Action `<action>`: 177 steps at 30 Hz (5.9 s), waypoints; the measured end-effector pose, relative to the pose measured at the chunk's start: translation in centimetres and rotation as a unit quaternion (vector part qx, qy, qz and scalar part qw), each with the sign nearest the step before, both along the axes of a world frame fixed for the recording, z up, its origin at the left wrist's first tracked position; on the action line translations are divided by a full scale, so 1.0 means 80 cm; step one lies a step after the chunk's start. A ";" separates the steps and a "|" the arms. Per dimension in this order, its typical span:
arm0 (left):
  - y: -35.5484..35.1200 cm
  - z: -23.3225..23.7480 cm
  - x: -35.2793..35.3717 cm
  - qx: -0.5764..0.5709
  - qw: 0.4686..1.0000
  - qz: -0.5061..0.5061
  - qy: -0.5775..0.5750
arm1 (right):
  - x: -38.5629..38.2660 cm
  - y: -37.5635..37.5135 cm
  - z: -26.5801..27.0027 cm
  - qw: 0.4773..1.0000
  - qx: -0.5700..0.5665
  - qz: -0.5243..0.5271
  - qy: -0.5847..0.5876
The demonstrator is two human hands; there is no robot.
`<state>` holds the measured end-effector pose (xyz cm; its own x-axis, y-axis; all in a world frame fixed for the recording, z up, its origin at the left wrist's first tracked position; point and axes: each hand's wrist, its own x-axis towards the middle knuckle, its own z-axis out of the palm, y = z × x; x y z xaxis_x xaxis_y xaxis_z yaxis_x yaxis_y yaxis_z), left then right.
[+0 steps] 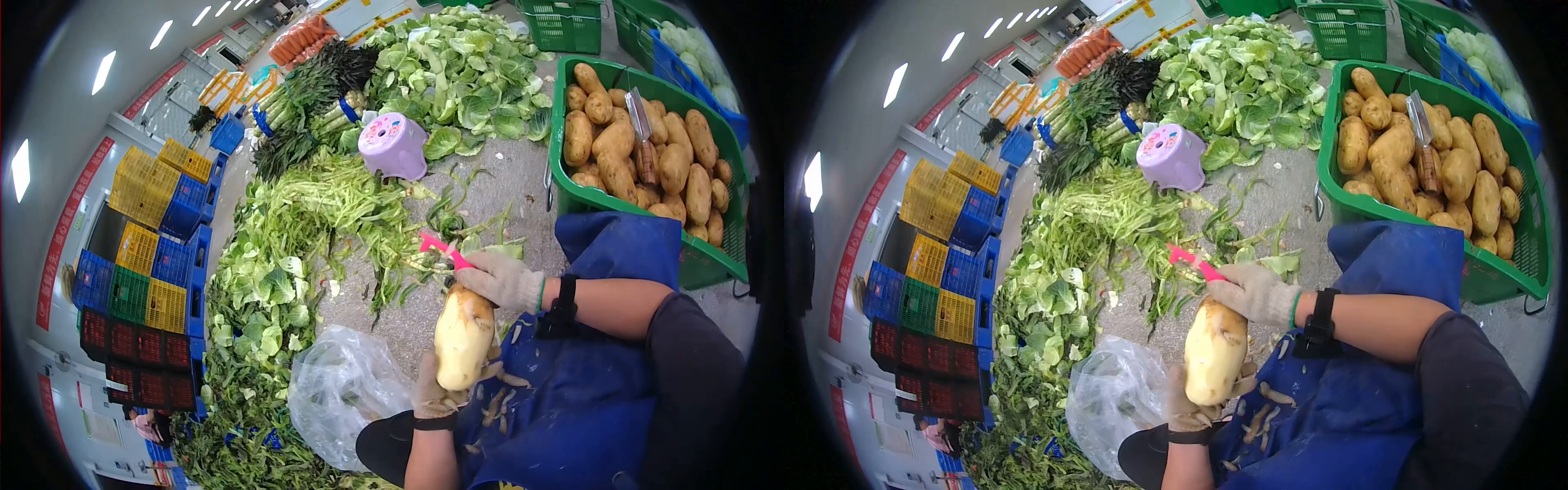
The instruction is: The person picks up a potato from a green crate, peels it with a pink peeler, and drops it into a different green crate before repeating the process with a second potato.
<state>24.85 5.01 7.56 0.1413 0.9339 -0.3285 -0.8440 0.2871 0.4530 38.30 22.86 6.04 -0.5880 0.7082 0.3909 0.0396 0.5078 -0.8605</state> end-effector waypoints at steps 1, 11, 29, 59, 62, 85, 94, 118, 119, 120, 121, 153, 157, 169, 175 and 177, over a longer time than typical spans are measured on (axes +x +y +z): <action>0.000 -0.011 0.002 0.029 0.997 -0.023 -0.073 | 0.001 0.000 -0.003 1.000 0.002 0.003 -0.003; 0.003 -0.014 -0.006 -0.039 0.989 0.138 0.035 | 0.014 -0.014 0.045 0.912 0.142 0.204 -0.327; 0.000 -0.004 -0.002 -0.078 0.988 0.089 0.104 | 0.008 0.003 0.020 0.929 0.083 0.074 -0.352; 0.006 -0.017 -0.010 -0.004 0.994 0.113 0.008 | 0.008 -0.003 0.020 0.936 0.028 0.056 -0.346; 0.009 -0.010 -0.008 0.005 0.992 0.119 0.032 | 0.020 -0.008 0.020 0.955 0.087 0.115 -0.259; 0.004 -0.023 -0.009 -0.007 0.993 0.084 0.086 | 0.018 -0.011 0.025 0.960 0.024 0.105 -0.260; 0.008 -0.018 -0.005 0.040 0.994 0.105 -0.011 | 0.012 -0.012 0.002 0.958 -0.010 0.078 -0.275; 0.011 -0.039 -0.009 -0.021 0.981 0.165 0.103 | 0.019 -0.010 0.021 0.961 0.004 0.084 -0.263; 0.012 -0.025 -0.002 -0.017 0.986 0.160 0.054 | 0.022 -0.012 0.034 0.951 0.037 0.150 -0.267; 0.014 -0.023 -0.002 -0.020 0.985 0.161 0.050 | 0.022 -0.013 0.030 0.950 0.034 0.152 -0.270; 0.013 -0.022 -0.002 -0.027 0.987 0.151 0.044 | 0.021 -0.015 0.021 0.960 0.020 0.115 -0.253; 0.008 -0.036 -0.014 0.070 0.989 0.100 -0.078 | 0.020 -0.002 0.013 0.977 -0.013 0.103 -0.185; 0.004 -0.022 -0.008 0.064 0.995 0.071 0.009 | 0.013 -0.008 -0.010 0.983 -0.041 0.172 -0.058; -0.012 -0.034 -0.045 0.084 0.991 0.096 0.052 | 0.031 -0.002 0.065 0.950 0.030 0.157 -0.269; -0.014 -0.011 -0.027 0.033 0.977 0.136 0.158 | 0.035 0.005 0.043 0.964 0.016 0.150 -0.219; -0.013 -0.019 -0.027 0.029 0.975 0.117 0.188 | 0.032 -0.003 0.045 0.963 0.045 0.168 -0.208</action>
